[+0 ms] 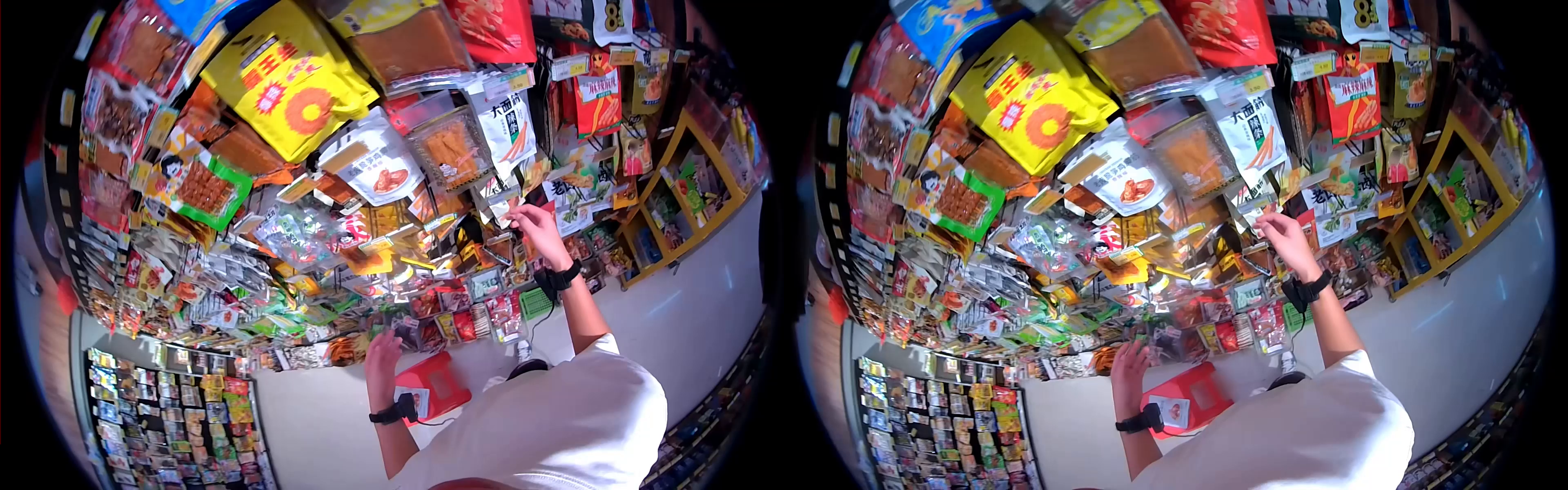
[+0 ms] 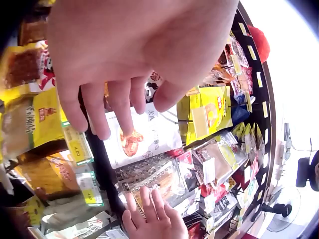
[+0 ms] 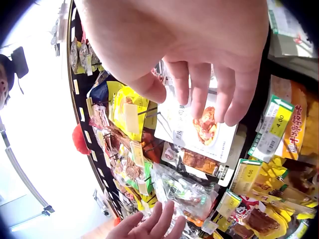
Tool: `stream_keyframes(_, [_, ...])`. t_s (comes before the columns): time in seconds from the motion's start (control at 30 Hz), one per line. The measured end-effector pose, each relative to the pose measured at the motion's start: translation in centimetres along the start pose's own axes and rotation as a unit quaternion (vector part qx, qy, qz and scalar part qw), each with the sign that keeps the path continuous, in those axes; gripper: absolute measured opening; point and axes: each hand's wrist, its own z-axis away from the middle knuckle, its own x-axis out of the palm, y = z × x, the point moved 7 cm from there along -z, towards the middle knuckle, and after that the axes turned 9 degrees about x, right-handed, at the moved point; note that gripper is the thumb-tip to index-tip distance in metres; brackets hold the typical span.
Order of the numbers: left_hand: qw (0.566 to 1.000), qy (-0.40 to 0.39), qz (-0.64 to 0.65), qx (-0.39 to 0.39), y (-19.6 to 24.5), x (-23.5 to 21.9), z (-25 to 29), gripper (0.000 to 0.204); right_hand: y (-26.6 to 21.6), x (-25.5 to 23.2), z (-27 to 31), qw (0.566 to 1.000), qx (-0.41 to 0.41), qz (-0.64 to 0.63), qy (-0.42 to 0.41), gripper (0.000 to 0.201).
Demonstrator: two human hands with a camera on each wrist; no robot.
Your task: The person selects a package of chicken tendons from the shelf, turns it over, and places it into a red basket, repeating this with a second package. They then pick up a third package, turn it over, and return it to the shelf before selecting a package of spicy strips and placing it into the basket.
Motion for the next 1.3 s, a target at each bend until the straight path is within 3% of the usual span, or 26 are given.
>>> stream_keyframes(0.07, [1.0,-0.005,-0.019,0.004,3.0,-2.4,1.4,0.048,0.0,4.4,2.2,0.999,0.025,-0.024,-0.023,0.023])
stream_keyframes(0.1, [0.999,-0.017,0.021,0.036,-1.1,6.5,-3.3,0.048,-2.8,-1.9,-4.1,0.997,-0.035,-0.024,-0.061,0.023])
stream_keyframes(0.2, [1.0,0.0,-0.004,0.028,1.7,6.3,-2.8,0.046,-2.0,2.1,-2.6,0.993,-0.007,-0.063,-0.097,0.026])
stream_keyframes(0.23, [1.0,0.001,-0.009,0.026,2.0,6.6,-3.1,0.046,-2.4,3.0,-2.5,0.987,-0.036,-0.091,-0.127,0.034])
stream_keyframes(0.3, [0.999,-0.016,0.009,0.032,2.3,7.6,-4.2,0.047,-1.9,4.3,-2.2,0.987,-0.017,-0.109,-0.12,0.041])
stream_keyframes(0.37, [1.0,-0.012,0.013,0.015,2.1,7.8,-5.6,0.047,-0.4,5.9,-2.5,0.976,-0.023,-0.14,-0.165,0.044])
stream_keyframes(0.57, [0.999,-0.035,0.0,0.032,4.4,11.3,-9.1,0.047,-1.7,9.1,-2.8,0.984,-0.041,-0.064,-0.16,0.034])
stream_keyframes(0.77, [0.979,-0.147,-0.04,0.134,8.6,14.2,-13.8,0.05,-4.4,12.9,-4.4,0.984,-0.056,-0.004,-0.168,0.04])
stream_keyframes(0.8, [0.981,-0.133,-0.053,0.128,9.1,14.1,-15.0,0.05,-5.2,13.6,-4.8,0.985,-0.086,0.002,-0.152,0.042])
stream_keyframes(0.83, [0.967,-0.19,-0.04,0.165,10.4,14.5,-16.1,0.05,-5.9,14.2,-5.5,0.983,-0.12,0.009,-0.136,0.044])
stream_keyframes(0.93, [0.953,-0.216,0.01,0.211,13.4,15.4,-18.2,0.05,-5.4,16.2,-8.0,0.984,-0.146,0.045,-0.086,0.061])
stream_keyframes(1.03, [0.96,-0.166,0.082,0.208,12.7,15.1,-22.5,0.047,-3.8,18.0,-11.1,0.98,-0.167,0.11,-0.022,0.079])
stream_keyframes(1.1, [0.951,-0.114,0.048,0.282,12.7,15.5,-24.2,0.049,-4.6,19.2,-11.6,0.96,-0.165,0.213,0.079,0.083])
stream_keyframes(1.17, [0.942,-0.084,0.013,0.326,12.4,16.4,-25.6,0.051,-4.8,20.1,-12.4,0.942,-0.201,0.234,0.135,0.086])
stream_keyframes(1.3, [0.93,-0.101,0.02,0.353,10.5,17.5,-30.1,0.069,-4.7,19.9,-13.7,0.956,-0.155,0.187,0.166,0.086])
